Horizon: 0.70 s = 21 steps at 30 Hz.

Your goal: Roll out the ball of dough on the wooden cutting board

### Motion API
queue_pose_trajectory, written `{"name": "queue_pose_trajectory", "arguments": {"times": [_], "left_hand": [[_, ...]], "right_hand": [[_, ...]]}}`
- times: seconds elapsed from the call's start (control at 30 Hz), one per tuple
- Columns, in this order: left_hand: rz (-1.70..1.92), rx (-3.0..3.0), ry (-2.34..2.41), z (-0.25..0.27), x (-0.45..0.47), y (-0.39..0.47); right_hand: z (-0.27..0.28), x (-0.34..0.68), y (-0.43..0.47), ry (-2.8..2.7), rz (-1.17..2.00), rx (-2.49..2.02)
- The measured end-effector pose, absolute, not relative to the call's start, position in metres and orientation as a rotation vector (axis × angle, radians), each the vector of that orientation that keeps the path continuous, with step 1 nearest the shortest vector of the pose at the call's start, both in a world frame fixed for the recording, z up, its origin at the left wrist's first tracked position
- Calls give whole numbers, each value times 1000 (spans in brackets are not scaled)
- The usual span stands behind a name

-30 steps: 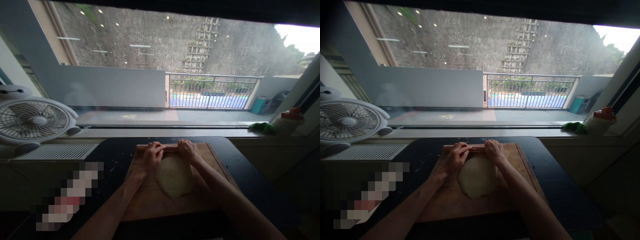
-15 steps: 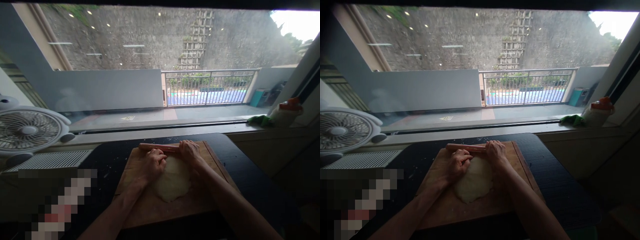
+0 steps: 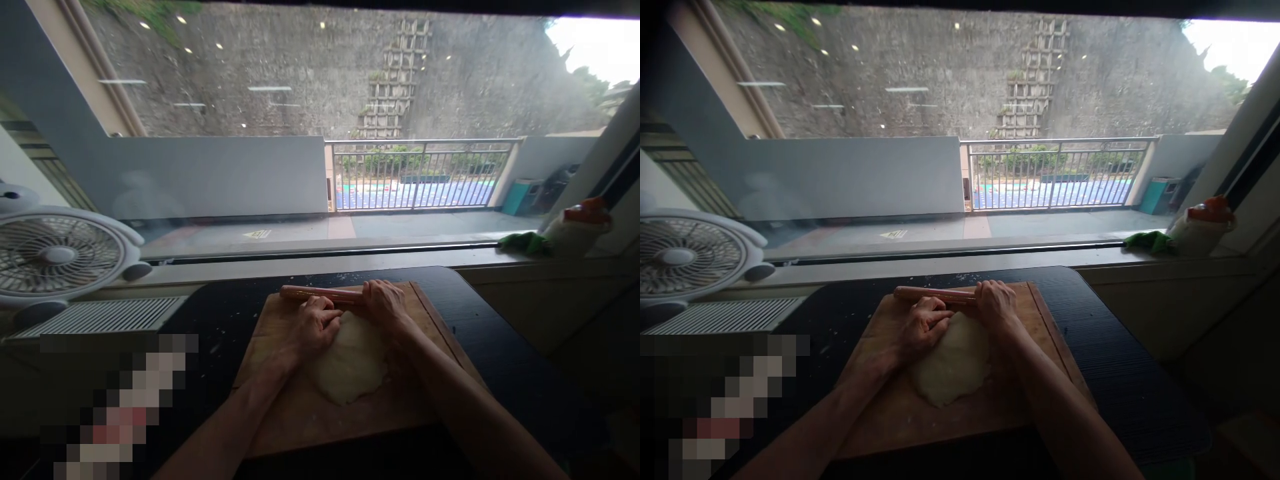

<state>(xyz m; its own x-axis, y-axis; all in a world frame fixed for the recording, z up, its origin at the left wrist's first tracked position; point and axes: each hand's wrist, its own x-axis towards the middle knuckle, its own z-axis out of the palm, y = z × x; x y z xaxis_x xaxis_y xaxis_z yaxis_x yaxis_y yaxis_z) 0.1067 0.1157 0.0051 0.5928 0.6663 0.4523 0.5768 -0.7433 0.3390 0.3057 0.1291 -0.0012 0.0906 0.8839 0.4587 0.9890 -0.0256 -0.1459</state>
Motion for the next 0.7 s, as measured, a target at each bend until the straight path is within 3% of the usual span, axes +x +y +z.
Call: {"name": "queue_pose_trajectory", "arguments": {"times": [0.23, 0.7], "left_hand": [[974, 2655, 1369, 2, 99, 104], [813, 2725, 1205, 8, 107, 104]], "right_hand": [[0, 305, 127, -1864, -346, -1954], [2, 305, 124, -1866, -357, -1965]]}}
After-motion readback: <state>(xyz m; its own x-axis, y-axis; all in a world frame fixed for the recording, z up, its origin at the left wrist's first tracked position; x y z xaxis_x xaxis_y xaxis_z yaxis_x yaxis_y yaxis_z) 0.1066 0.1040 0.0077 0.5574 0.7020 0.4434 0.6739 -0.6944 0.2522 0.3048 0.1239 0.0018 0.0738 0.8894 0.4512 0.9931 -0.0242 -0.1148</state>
